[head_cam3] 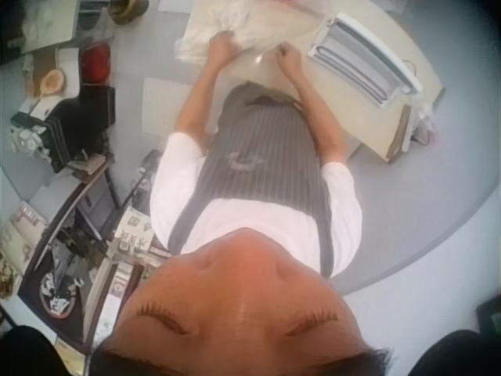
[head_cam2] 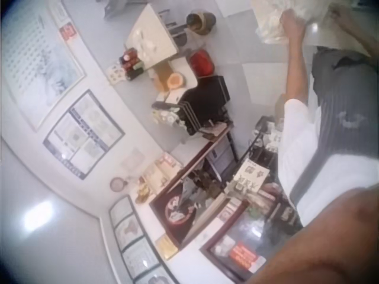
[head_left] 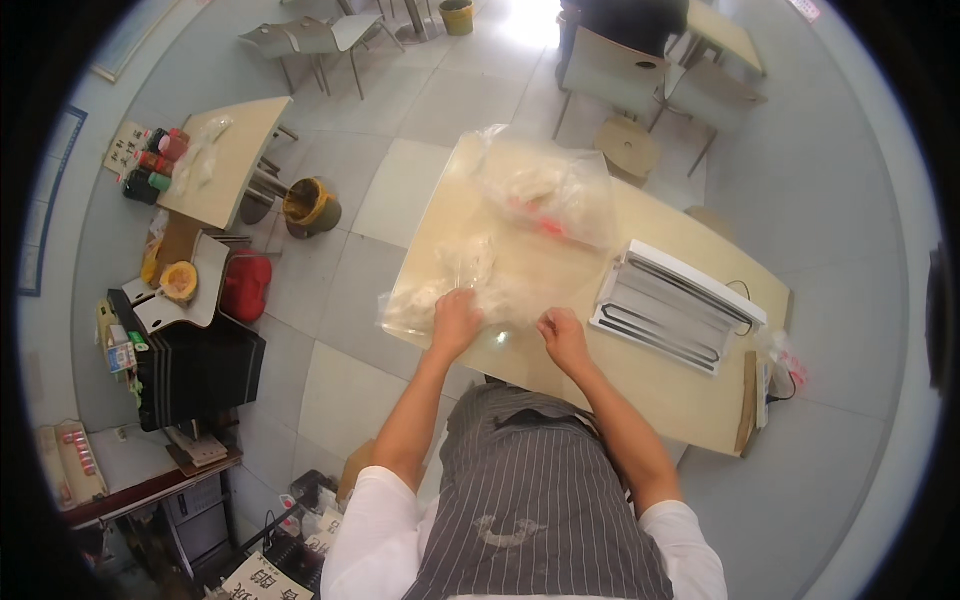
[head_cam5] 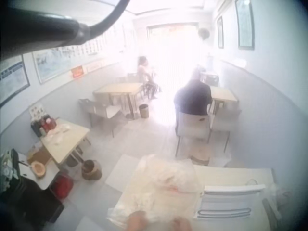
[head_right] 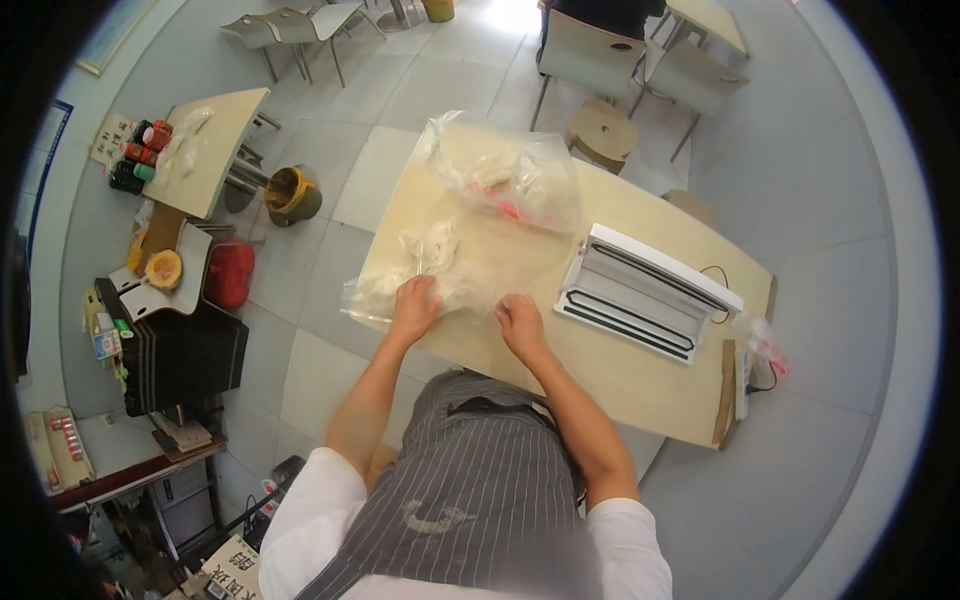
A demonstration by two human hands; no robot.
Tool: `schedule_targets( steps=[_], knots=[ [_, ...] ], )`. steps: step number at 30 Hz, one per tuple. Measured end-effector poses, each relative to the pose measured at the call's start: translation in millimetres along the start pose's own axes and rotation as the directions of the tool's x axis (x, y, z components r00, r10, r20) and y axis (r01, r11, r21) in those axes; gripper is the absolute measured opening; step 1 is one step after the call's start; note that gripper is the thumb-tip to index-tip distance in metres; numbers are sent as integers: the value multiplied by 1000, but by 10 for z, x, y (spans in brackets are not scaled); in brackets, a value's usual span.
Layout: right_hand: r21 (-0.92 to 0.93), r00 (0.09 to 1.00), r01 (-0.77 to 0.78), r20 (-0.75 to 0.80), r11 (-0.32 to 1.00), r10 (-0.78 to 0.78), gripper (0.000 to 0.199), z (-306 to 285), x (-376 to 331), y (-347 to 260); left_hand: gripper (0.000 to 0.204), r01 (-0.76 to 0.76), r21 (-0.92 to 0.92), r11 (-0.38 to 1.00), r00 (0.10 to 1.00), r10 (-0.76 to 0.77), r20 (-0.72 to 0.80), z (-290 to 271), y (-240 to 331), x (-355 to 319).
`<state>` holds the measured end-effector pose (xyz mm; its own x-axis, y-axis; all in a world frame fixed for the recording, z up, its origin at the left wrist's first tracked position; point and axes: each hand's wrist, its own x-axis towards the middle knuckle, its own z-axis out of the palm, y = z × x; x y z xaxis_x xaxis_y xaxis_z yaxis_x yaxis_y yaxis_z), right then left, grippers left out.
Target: The person places portions of white food items into clear plastic bags on a table. They use a handheld vacuum sealer to remove air and seal the bags. The person repeats this process for multiple bags, handling the food and the sealer throughout the clip.
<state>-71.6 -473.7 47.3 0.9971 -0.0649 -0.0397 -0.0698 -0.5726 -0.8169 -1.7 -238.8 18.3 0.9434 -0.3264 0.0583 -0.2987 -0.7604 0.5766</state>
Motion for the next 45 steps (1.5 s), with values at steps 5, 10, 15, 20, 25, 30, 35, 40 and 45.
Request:
schedule_targets(
  steps=[5, 10, 15, 20, 25, 30, 35, 40, 45],
  knots=[
    [-237, 930, 360, 164, 902, -329, 5, -803, -90, -456, 45, -134, -37, 990, 981, 128, -147, -231, 595, 131],
    [-334, 898, 414, 305, 847, -318, 5, -1626, -368, -627, 40, -239, -637, 733, 879, 442, 180, -38, 1641, 424],
    [-281, 936, 347, 165, 895, -311, 9, -2110, -733, -567, 17, 25, -772, 635, 794, 457, 402, 401, 2062, 523],
    [-242, 964, 267, 68, 933, -258, 10, -2324, -1094, -148, 6, 47, -695, 718, 705, 469, 533, 776, 2428, 435],
    [-110, 983, 122, -125, 987, -135, 15, -2390, -1460, 378, 8, -211, -663, 718, 856, 463, 229, 1230, 2535, 215],
    [85, 950, 17, -312, 996, 10, 26, -2221, -1654, 896, 9, 129, -661, 739, 875, 229, 427, 1605, 2632, -37],
    [220, 883, -31, -452, 975, 131, 42, -2248, -1733, 1212, 10, -98, -557, 825, 870, 342, 354, 1817, 2699, -162],
    [378, 895, -119, -359, 918, 264, 36, -2126, -1870, 1595, 11, -96, -615, 783, 896, 337, 289, 2057, 2698, -158],
    [681, 828, -295, -168, 670, 535, 13, -1881, -1913, 2006, 7, 317, -760, 568, 899, 75, 431, 2200, 2648, -335]
  ],
)
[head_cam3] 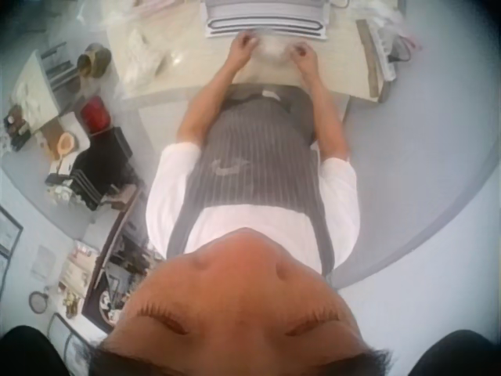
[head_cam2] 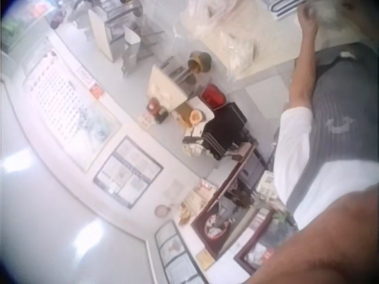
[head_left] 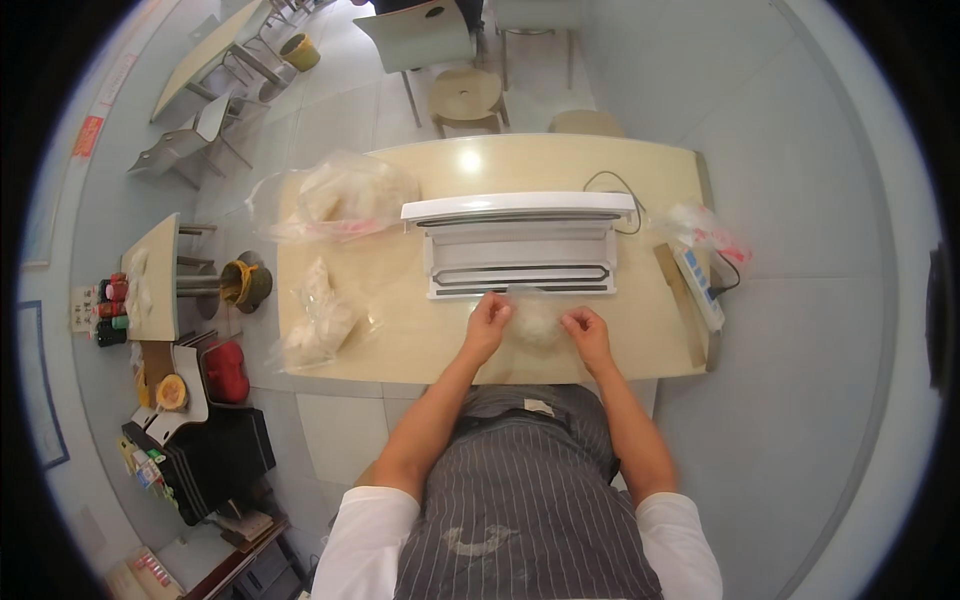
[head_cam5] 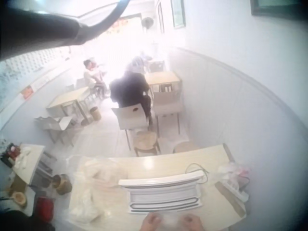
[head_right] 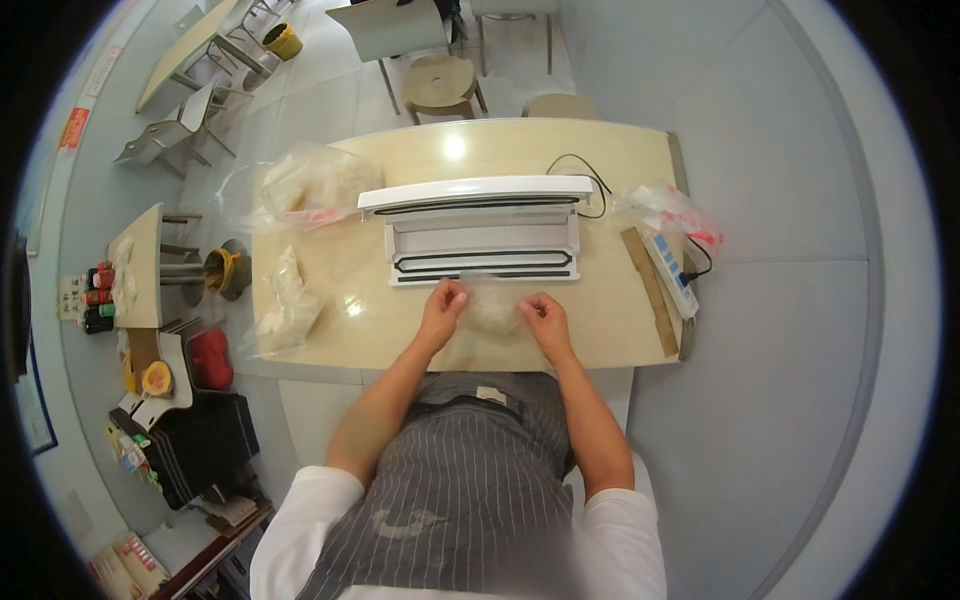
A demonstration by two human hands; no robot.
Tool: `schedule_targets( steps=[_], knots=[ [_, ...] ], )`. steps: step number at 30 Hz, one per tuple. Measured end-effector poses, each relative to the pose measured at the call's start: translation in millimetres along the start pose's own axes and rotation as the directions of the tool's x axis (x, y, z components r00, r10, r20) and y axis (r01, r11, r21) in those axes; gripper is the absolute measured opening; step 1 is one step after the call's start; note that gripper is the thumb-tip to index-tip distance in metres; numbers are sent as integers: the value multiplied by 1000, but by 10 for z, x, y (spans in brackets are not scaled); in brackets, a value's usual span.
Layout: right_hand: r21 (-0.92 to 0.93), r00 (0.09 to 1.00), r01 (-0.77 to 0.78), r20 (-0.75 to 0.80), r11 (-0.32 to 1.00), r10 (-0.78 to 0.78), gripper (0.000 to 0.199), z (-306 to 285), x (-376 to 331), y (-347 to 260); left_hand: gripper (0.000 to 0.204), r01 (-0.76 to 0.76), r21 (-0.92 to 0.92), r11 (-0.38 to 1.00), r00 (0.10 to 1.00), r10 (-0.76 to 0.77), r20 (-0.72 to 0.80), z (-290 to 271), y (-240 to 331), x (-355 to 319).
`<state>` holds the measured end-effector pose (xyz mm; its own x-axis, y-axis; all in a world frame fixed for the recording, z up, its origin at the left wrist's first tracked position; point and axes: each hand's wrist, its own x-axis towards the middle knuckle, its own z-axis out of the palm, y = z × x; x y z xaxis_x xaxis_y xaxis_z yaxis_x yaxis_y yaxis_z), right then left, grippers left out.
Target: The person places portions of white food items into clear plastic bags on a table. They use a handheld vacuum sealer to remove air and seal the bags. The person repeats this process for multiple bags, handling the food and the sealer throughout the clip.
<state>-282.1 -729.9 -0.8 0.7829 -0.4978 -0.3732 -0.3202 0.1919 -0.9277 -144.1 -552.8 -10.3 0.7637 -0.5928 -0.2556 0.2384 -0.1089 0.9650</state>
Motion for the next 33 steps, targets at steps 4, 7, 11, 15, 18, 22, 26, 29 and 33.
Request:
schedule_targets(
  steps=[4, 7, 11, 15, 18, 22, 26, 29, 33],
  knots=[
    [6, 999, 3, -49, 1000, -2, 14, 72, 213, 145, 7, 109, -46, 993, 976, -116, -186, 17, -134, -109],
    [-33, 994, -6, -110, 999, 2, 14, 193, 379, 232, 8, 178, -18, 984, 940, -175, -292, 28, -205, -83],
    [-267, 961, 90, -229, 960, -153, 11, 402, 391, 86, 4, 128, 192, 973, 911, -39, -410, -64, -310, -15],
    [-428, 946, 150, -201, 891, -256, 20, 411, 412, 72, 29, 82, 436, 896, 953, 58, -298, -71, -228, 15],
    [-432, 954, 158, -166, 888, -251, 30, 400, 427, 22, 39, 31, 517, 856, 956, 126, -266, -61, -188, 44],
    [-436, 973, 122, -125, 892, -194, 37, 372, 417, 44, 41, 68, 725, 685, 948, 183, -262, -60, -231, 74],
    [-501, 980, 106, -94, 859, -176, 40, 335, 429, 71, 45, 193, 742, 642, 958, 38, -283, -31, -20, 123],
    [-369, 970, 149, -127, 917, -208, 40, 379, 413, -22, 44, 244, 765, 597, 958, -23, -287, -63, 69, 168],
    [-518, 977, 128, -80, 846, -197, 44, 290, 496, -10, 37, 217, 962, 163, 966, 103, -236, 132, 359, 148]
  ],
)
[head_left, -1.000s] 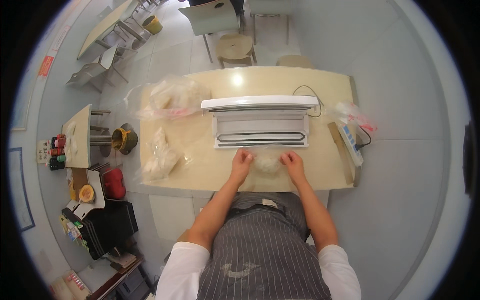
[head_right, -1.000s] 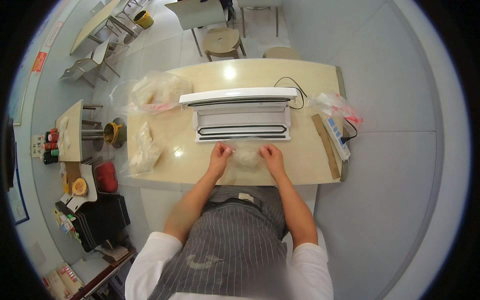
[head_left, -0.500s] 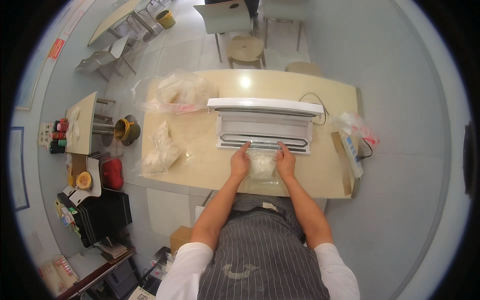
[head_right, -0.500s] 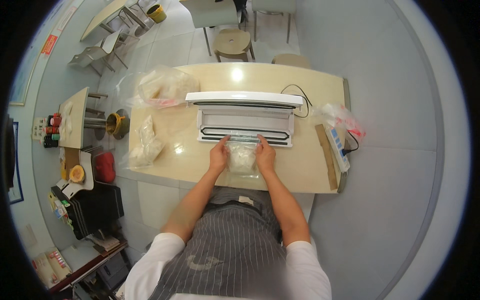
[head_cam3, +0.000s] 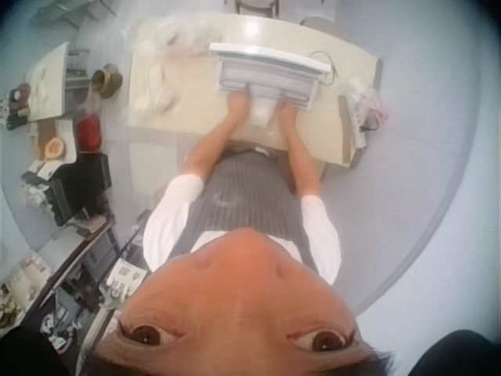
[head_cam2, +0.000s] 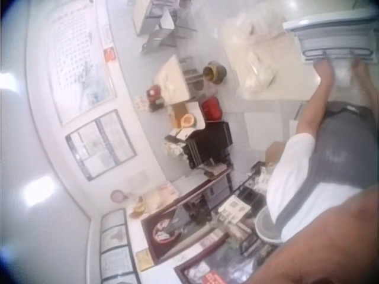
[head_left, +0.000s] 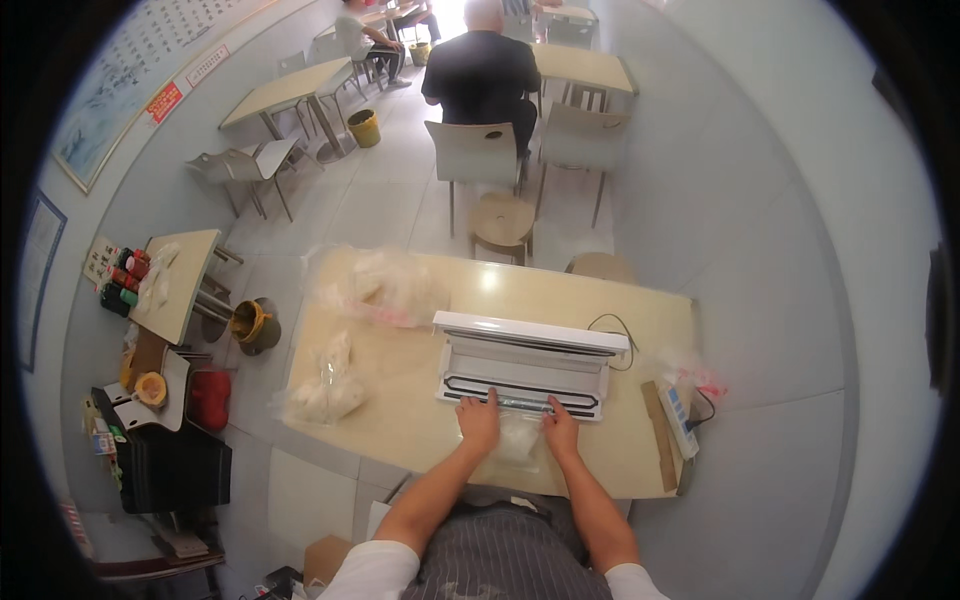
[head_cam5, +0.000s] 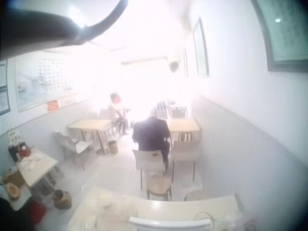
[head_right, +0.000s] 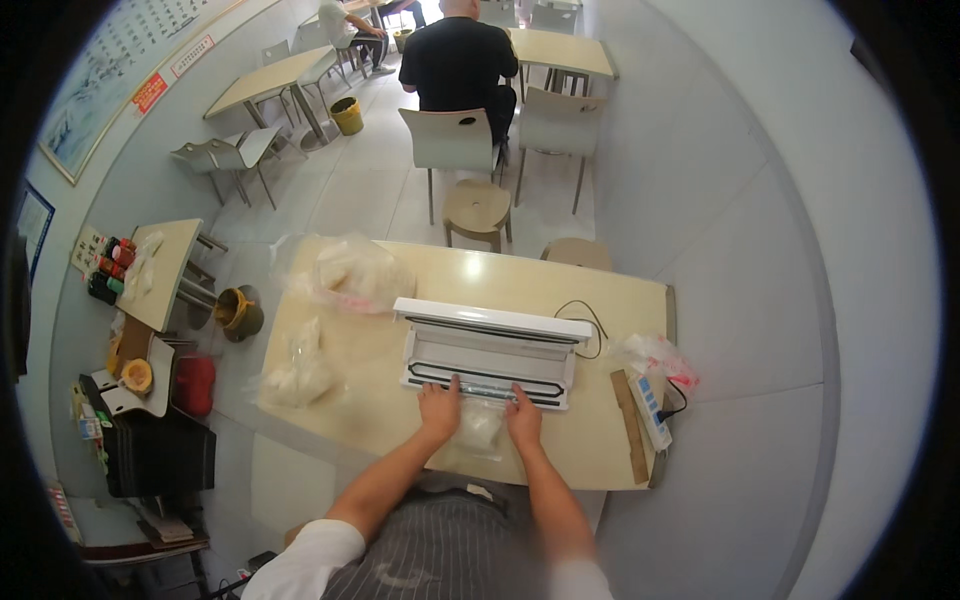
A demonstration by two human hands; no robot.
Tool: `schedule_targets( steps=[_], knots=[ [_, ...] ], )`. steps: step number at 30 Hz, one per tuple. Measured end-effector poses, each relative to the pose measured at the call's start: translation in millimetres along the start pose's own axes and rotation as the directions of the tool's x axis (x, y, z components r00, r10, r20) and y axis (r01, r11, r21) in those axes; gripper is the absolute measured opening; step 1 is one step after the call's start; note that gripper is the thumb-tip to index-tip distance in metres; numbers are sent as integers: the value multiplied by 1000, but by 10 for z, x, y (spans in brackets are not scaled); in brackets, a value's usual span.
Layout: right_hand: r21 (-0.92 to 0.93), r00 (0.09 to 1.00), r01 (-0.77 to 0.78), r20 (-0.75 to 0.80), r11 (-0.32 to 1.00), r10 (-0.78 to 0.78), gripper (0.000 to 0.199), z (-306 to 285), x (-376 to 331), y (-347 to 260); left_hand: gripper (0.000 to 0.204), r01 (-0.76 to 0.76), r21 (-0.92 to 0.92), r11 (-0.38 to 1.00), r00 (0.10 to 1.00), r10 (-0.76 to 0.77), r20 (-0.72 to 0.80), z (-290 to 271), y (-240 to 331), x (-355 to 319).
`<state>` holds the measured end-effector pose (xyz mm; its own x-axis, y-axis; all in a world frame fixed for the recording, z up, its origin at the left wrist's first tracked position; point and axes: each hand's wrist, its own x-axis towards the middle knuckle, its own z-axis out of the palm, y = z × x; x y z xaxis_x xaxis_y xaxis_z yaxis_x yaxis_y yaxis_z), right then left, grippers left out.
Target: The person places portions of white food items into clear plastic bags on a table. They use a handheld vacuum sealer to remove air and seal the bags. The person repeats this process for multiple bags, handling the food and the sealer throughout the clip.
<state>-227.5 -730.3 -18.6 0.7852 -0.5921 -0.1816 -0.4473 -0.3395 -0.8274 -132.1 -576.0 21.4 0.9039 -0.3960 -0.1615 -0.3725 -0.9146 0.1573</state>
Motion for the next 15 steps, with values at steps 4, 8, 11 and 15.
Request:
schedule_targets(
  steps=[4, 8, 11, 15],
  knots=[
    [-311, 998, 63, 49, 948, -50, 39, -65, 92, -46, 35, -487, -44, 872, 837, 451, -311, 84, 176, -26],
    [-541, 993, 83, -29, 837, -117, 18, -332, 309, -676, 35, -450, -71, 890, 886, 436, -158, 202, 206, -40],
    [-516, 708, 511, -200, 687, -677, 43, -694, 604, -1426, 35, -466, -110, 878, 872, 435, -222, 223, 185, 0],
    [-721, 781, 504, 146, 476, -607, 49, -781, 969, -1443, 38, -445, -125, 887, 892, 427, -147, 112, 190, 52]
  ],
)
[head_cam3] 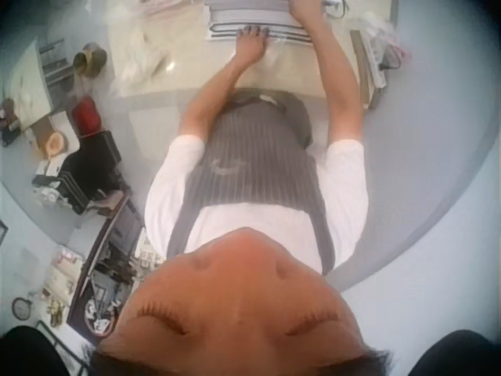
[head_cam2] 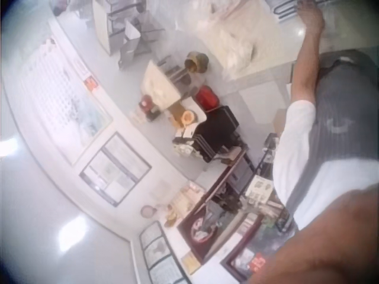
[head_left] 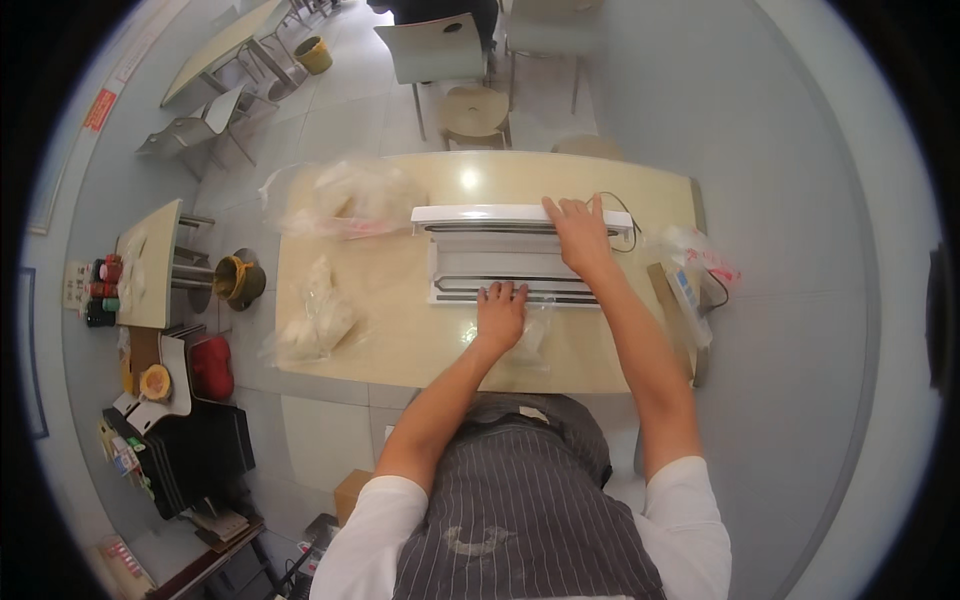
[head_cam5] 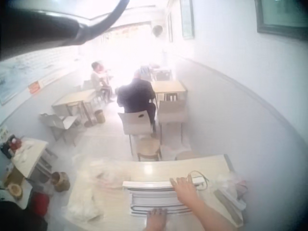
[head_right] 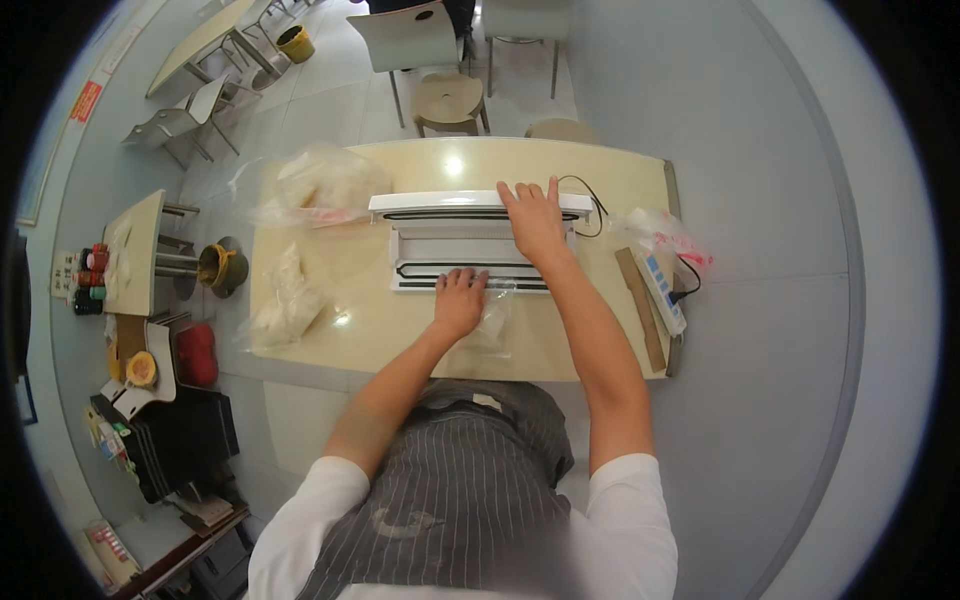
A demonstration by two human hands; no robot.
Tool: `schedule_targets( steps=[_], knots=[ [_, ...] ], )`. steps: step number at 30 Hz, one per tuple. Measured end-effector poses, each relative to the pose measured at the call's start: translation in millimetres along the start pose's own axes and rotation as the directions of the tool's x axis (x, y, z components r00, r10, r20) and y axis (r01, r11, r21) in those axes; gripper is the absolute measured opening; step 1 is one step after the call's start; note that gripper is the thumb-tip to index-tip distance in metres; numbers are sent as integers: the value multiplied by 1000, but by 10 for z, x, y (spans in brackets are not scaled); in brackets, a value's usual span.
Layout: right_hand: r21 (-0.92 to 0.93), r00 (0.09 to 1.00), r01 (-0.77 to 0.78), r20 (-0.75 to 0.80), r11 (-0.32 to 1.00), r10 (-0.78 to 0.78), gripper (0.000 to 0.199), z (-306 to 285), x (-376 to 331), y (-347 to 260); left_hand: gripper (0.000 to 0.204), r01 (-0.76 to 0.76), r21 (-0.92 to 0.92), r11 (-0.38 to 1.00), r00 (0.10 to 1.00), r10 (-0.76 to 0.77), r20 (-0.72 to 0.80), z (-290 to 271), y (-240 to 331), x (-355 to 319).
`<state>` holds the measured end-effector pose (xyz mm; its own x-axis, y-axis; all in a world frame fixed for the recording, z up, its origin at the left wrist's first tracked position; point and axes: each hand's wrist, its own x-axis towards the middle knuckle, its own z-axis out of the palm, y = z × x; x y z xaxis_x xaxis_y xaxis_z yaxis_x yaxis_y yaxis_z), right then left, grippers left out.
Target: The person places portions of white food items into clear plastic bags on a table. They use a handheld vacuum sealer to remove air and seal the bags. The person repeats this process for multiple bags, handling the food and the sealer throughout the clip.
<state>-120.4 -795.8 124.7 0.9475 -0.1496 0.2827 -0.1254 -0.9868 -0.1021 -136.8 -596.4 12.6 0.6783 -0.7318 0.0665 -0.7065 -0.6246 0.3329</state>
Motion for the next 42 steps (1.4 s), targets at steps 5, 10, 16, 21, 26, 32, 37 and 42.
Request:
schedule_targets(
  steps=[5, 10, 16, 21, 26, 32, 37, 42],
  knots=[
    [143, 998, 67, -11, 987, -67, 38, 211, -387, -22, 40, 17, -23, 1000, 998, -19, -52, -103, -202, -139],
    [56, 993, 117, 27, 992, -119, 28, 292, -910, -176, 32, -14, -75, 997, 1000, 13, -13, -472, -344, -482],
    [126, 996, 88, 0, 988, -89, 30, 441, -1161, -196, 19, 100, -128, 987, 963, -64, 263, -603, -559, -451],
    [101, 932, -322, -143, 941, 334, 33, 532, -1210, 44, 14, -116, -73, 991, 993, 115, -12, -751, -452, 145],
    [259, 577, -802, 108, 537, 809, 44, 935, -1001, 520, 14, -153, -46, 987, 987, 155, 37, -671, -368, 529],
    [218, 423, -901, 257, 374, 869, 60, 893, -836, 482, 16, -105, -109, 988, 994, 104, -14, -681, -655, 705],
    [217, 424, -901, 250, 376, 870, 58, 770, -760, 385, 24, 508, -151, 848, 774, -526, -353, -355, -1270, 595],
    [144, 384, -921, 185, 362, 905, 53, 893, -817, 408, 35, 678, -350, 646, 674, -737, -54, -406, -1214, 628]
  ],
)
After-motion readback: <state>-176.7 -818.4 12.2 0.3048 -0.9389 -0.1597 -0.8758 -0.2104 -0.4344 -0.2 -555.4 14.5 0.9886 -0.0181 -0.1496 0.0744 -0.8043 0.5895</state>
